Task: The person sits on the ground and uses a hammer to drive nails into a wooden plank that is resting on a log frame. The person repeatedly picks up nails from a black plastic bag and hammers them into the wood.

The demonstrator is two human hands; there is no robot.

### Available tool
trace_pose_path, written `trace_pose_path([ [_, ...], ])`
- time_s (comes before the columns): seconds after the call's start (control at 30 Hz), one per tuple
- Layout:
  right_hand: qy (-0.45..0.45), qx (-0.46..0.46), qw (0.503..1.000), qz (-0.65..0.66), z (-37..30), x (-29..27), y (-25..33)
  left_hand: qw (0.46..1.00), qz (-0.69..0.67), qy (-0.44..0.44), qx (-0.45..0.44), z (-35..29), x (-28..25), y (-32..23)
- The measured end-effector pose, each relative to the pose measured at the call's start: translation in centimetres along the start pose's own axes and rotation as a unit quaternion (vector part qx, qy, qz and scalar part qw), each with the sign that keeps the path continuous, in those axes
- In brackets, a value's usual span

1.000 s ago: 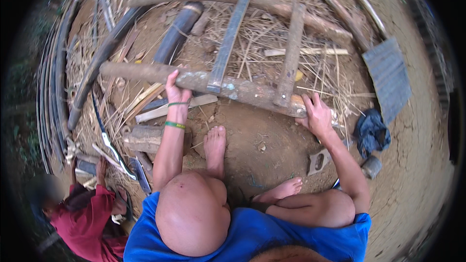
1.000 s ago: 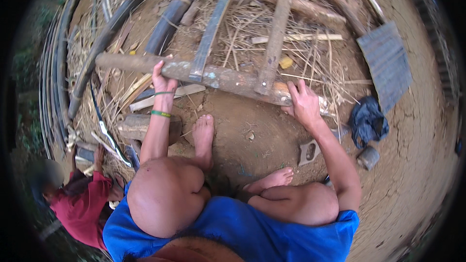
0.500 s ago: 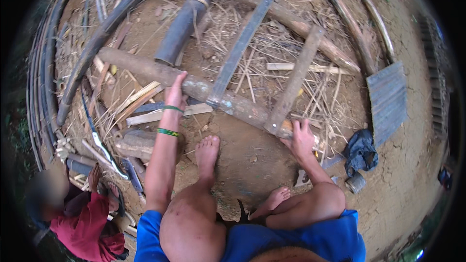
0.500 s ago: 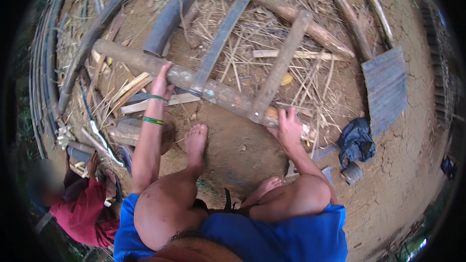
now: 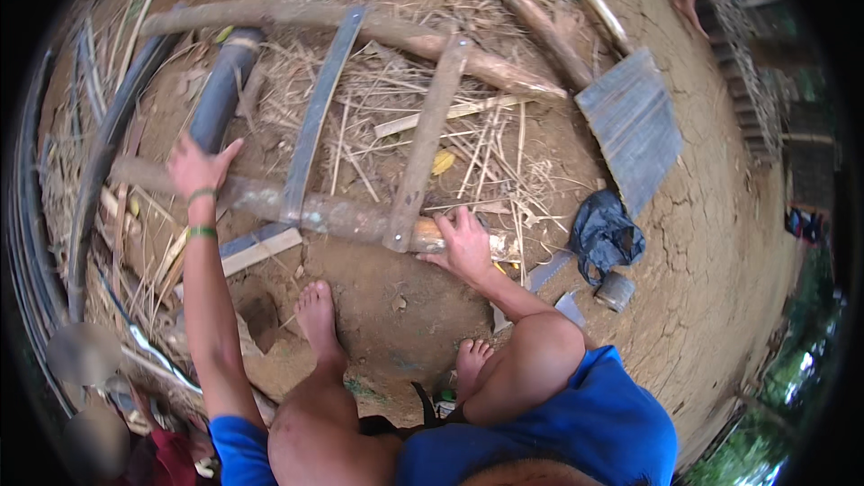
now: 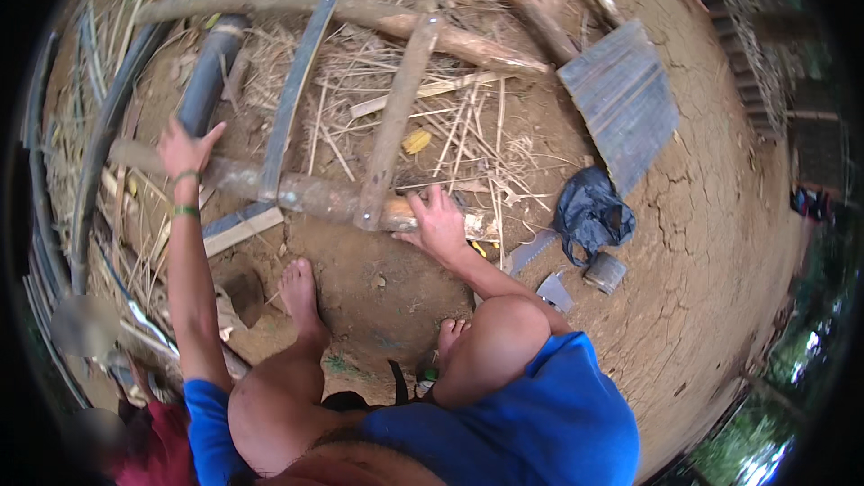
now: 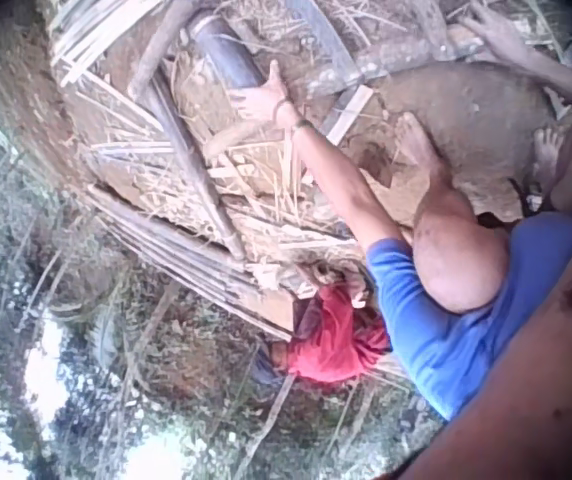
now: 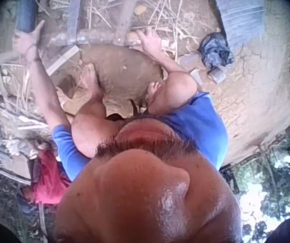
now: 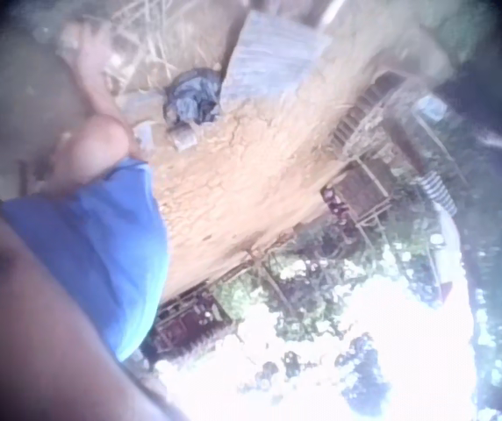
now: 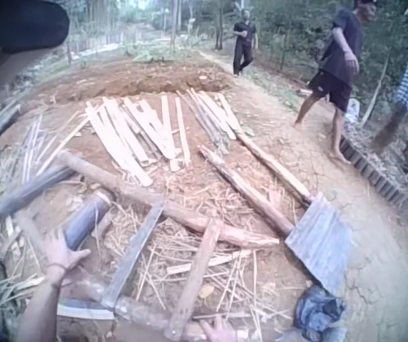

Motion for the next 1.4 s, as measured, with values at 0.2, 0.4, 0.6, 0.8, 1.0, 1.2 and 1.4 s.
trace_pose_path([
  [0.2, -0.016, 0.018, 1.0, 0.014, 0.2, -0.9, 0.3, 0.99, -0.049, 0.13, -0.04, 3.6, 3.2, 4.4],
  [0.4, 0.009, 0.036, 0.999, 0.024, -0.2, -1.8, -3.6, 1.0, -0.006, 0.021, -0.007, -0.6, 0.8, 2.3],
  [0.6, 0.015, 0.019, 0.999, 0.025, 0.7, -3.2, -3.1, 0.976, -0.113, 0.186, -0.004, 3.4, -0.6, 6.1],
  [0.8, 0.022, 0.009, 1.0, -0.012, 1.2, -2.7, -3.3, 0.949, 0.137, 0.238, 0.156, 14.0, -12.0, 5.7],
  [1.0, -0.014, 0.023, 1.0, -0.01, 0.4, -3.3, -2.2, 0.982, 0.038, 0.179, 0.037, 14.3, -15.0, 15.7],
  [1.2, 0.0, 0.026, 0.999, -0.025, 0.0, -4.5, 0.3, 0.989, -0.071, -0.084, -0.095, 6.4, -7.8, 19.8],
  [1.4, -0.021, 0.007, 0.994, -0.104, 1.9, -5.4, -0.7, 0.993, -0.025, -0.046, -0.104, -16.2, -4.9, 16.3],
])
Point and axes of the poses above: each hand's wrist, its own z-axis towards the middle knuckle, its own x-axis out of the palm, y = z × x, the point moved 7 cm from there along z, towards the middle knuckle, and after that the axes turned 4 degrees about -z, right-handed, at the moved point
